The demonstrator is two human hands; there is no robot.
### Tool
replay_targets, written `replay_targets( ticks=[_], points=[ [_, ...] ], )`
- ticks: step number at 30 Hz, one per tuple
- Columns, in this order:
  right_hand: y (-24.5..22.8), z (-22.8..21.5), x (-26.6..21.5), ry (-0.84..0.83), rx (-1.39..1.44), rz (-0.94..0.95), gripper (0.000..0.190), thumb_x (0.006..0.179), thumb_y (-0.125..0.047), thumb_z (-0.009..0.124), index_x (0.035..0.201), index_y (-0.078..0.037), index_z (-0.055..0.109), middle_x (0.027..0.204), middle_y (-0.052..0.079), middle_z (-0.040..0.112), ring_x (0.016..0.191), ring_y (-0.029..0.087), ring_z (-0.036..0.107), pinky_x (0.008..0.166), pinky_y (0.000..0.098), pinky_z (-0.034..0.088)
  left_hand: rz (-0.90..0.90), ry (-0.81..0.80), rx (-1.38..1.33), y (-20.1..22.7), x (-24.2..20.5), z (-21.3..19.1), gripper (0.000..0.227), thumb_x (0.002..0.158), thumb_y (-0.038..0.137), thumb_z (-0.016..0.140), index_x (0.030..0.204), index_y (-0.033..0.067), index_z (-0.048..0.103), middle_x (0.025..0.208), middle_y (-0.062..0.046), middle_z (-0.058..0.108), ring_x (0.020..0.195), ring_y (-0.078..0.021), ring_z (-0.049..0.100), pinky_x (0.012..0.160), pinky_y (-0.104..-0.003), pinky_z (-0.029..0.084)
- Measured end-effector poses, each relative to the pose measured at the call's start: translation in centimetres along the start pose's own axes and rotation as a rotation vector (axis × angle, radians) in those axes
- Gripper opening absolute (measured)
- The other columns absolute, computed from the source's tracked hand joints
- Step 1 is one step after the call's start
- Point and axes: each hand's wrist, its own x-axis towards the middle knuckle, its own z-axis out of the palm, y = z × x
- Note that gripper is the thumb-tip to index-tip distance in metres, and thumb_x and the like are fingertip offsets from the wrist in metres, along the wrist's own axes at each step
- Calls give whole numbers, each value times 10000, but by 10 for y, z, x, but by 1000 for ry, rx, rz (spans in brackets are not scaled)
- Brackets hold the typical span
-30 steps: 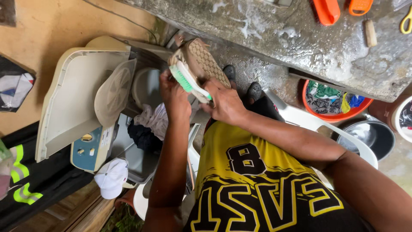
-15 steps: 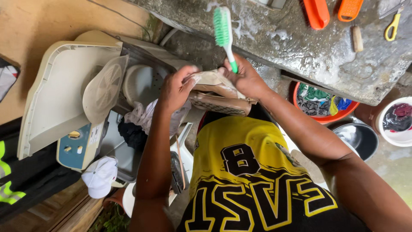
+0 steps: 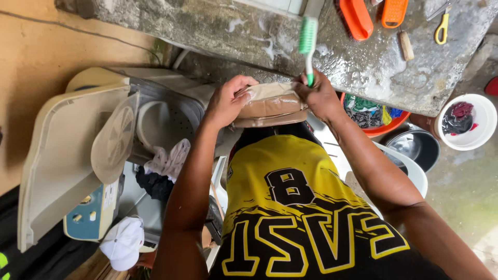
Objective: The person cleans a small brown patterned bag by scrubbing the exterior and interior surfaces with a toothbrush and cleaning solution, then wipes it with a cloth.
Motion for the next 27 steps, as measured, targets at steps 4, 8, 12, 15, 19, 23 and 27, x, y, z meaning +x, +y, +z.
replay_targets(
  ticks=[4,8,12,15,19,23,27],
  points=[
    [7,2,17,96,233,12,306,1026,-85,739,925,-108,451,826,-13,494,706,96,447,603,256,385,-136,-13,-208,-38,28,-13,249,984,-32,611,1231,0,615,1141,-65,700,1047,-103,638,924,-268,497],
    [-18,7,23,129,-170,-139,283,968,-105,761,942,-93,479,902,-23,591,795,80,544,687,240,490,-123,49,-93,-58,60,-14,189,981,-12,617,1165,8,657,1114,-75,742,1051,-137,696,936,-282,529],
    [-35,12,31,192,-381,-109,272,947,-142,749,948,-53,493,834,41,618,765,147,617,683,318,524,-97,56,169,-39,85,-20,182,956,32,672,1137,51,673,1061,-77,760,1009,-179,743,882,-304,559],
    [-31,11,42,329,-696,-217,235,987,-176,761,976,-43,567,817,131,649,753,292,653,692,414,531,-96,64,295,-21,106,-22,165,939,60,693,1101,86,678,1041,-76,740,980,-193,741,860,-326,569],
    [-27,5,72,386,-764,-257,269,992,-280,712,1017,-48,576,828,149,704,747,368,713,695,472,559,126,142,600,-25,143,-23,132,883,49,746,983,74,664,1035,-96,669,996,-257,660,874,-372,518],
    [-32,-18,82,300,-1090,-183,308,1138,-357,575,1224,-63,541,891,198,654,678,394,656,603,513,524,13,118,681,-51,185,-22,119,822,136,814,889,159,718,955,-21,671,953,-219,649,866,-366,493],
    [-54,-38,55,-51,-1179,-53,282,1135,-313,494,1366,-155,528,883,129,690,634,347,653,604,500,533,-18,62,629,-55,184,-34,105,830,167,842,886,183,755,898,-3,679,920,-200,653,837,-367,502]
  ],
)
